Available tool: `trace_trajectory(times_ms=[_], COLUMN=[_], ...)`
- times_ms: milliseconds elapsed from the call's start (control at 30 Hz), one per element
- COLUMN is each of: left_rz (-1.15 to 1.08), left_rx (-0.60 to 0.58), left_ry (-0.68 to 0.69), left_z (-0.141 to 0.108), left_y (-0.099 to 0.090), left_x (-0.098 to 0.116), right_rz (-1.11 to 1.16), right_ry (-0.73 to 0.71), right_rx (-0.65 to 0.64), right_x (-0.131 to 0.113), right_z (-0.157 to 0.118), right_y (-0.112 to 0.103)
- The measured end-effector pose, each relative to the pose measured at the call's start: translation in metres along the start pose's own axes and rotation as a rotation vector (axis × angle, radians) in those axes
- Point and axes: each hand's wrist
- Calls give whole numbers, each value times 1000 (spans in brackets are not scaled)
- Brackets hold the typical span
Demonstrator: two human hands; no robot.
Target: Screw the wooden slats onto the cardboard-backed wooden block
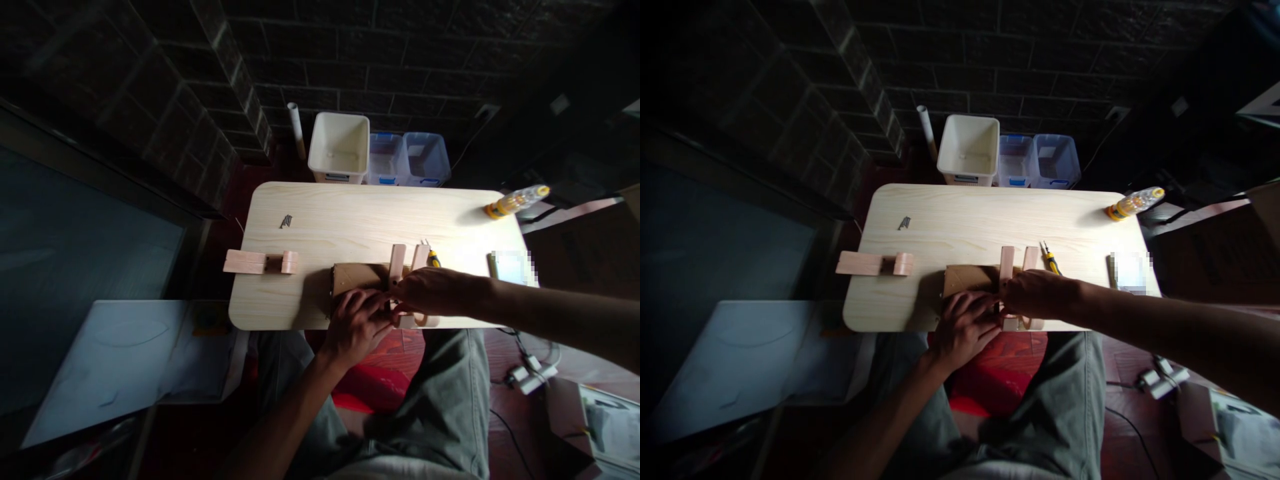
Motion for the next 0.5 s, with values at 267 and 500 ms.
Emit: trace_trajectory(times_ms=[267,500], left_rz=[4,-21], left_rx=[-7,-2], left_ry=[26,9], left_z=[2,1], left_y=[-1,0], left_x=[1,5], right_rz=[35,56], right_ry=[35,147], right_rx=[139,421], right_x=[11,0], right_z=[-30,-74], right_y=[-2,10])
Point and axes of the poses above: each hand's wrist, its own z-axis towards the middle knuckle, its own y-axis out of the palm, x = y × z, and after that the axes turned 11 degrees about -y, right-handed
